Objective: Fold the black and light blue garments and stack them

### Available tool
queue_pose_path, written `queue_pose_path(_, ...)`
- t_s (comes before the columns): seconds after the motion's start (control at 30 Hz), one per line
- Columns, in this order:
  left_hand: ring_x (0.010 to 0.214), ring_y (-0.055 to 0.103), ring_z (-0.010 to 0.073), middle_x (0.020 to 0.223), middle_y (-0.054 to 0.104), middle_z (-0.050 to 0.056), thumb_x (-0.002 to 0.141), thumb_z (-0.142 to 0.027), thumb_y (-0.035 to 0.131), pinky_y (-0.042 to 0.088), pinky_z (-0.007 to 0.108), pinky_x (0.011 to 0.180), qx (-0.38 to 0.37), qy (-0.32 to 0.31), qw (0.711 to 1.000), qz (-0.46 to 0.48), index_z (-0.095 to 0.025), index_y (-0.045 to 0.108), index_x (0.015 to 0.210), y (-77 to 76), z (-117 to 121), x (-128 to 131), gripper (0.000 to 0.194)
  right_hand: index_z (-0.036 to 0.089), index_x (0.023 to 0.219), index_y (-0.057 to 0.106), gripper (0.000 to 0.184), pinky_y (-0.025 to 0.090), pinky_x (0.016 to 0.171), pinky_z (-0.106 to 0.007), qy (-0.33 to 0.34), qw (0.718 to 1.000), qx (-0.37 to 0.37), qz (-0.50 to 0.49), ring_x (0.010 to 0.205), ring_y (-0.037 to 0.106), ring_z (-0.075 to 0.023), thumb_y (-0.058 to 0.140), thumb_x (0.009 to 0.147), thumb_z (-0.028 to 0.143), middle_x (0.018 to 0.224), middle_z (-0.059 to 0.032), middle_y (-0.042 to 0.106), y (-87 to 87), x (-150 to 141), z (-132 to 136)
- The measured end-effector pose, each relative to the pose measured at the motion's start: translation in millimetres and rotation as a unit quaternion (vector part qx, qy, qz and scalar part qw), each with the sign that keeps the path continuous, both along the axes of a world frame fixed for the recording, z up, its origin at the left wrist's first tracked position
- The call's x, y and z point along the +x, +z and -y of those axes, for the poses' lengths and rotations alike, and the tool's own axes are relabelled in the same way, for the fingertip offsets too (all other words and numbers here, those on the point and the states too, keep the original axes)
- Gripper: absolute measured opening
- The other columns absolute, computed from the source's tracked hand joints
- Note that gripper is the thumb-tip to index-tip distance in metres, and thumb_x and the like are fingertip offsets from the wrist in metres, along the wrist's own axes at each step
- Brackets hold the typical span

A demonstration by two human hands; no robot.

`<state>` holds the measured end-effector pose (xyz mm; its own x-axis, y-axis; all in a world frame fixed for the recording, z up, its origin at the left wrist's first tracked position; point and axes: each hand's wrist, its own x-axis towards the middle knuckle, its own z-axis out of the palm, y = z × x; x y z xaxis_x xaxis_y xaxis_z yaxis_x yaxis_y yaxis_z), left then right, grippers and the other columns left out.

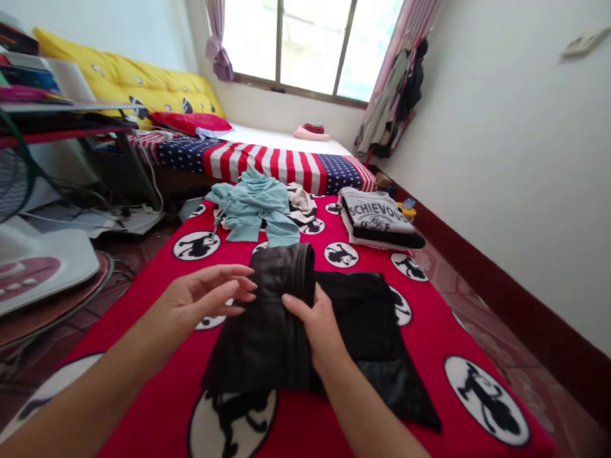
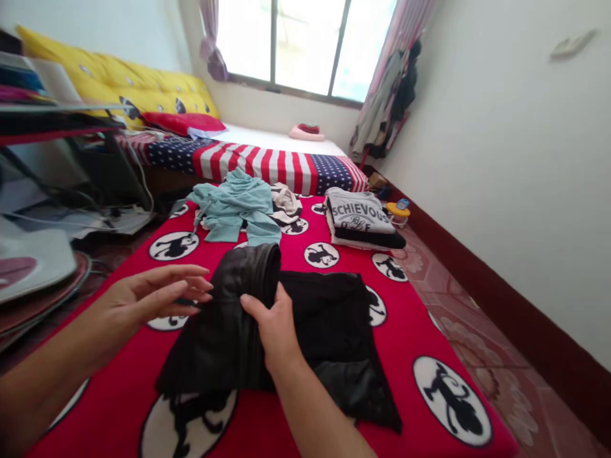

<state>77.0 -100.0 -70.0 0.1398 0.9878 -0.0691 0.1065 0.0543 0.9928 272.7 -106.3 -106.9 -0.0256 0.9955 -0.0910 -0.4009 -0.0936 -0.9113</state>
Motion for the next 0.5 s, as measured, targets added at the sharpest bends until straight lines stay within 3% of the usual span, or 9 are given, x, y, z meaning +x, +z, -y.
queue_pose_path(0.1,0.1,0.067,0.0277,0.104,0.072,0.008,0.073,-0.056,0.068,0.056,0.042,0.088,0.075,0.016,0.997,-0.011,-0.023,0.065,0.111,-12.2,-11,17,0.051,0.02,0.102,0.065,0.041,0.053,0.085,-0.039,-0.04,0.998,0.004,0.056,0.09,0.068,-0.0244,0.08,0.064,0.028,0.098,-0.0029,0.074,5.8,57,0)
queue_pose_path(0.23,0.113,0.061,0.0249,0.121,0.066,0.008,0.083,-0.045,0.062,0.05,0.041,0.099,0.159,-0.015,0.984,-0.074,-0.022,0.059,0.121,-30.0,-18,51,0.045,0.022,0.103,0.067,0.05,0.051,0.087,-0.039,-0.125,0.984,-0.018,0.126,0.093,0.067,-0.0262,0.084,0.058,0.032,0.099,-0.0026,0.074,1.4,124,7)
queue_pose_path(0.37,0.124,0.052,0.0235,0.131,0.058,0.009,0.089,-0.034,0.054,0.04,0.043,0.109,0.251,-0.047,0.95,-0.178,-0.021,0.056,0.125,-44.7,-23,89,0.038,0.022,0.104,0.068,0.053,0.051,0.086,-0.04,-0.176,0.972,-0.061,0.143,0.095,0.067,-0.0281,0.084,0.056,0.034,0.099,-0.0035,0.074,-16.1,161,17)
queue_pose_path(0.5,0.133,0.042,0.0239,0.143,0.046,0.011,0.091,-0.032,0.05,0.034,0.044,0.113,0.278,-0.075,0.921,-0.263,-0.021,0.046,0.137,-62.6,-29,121,0.047,0.021,0.101,0.067,0.05,0.052,0.084,-0.038,-0.188,0.967,-0.078,0.155,0.093,0.067,-0.0275,0.083,0.056,0.034,0.099,-0.0038,0.074,-33.7,182,23)
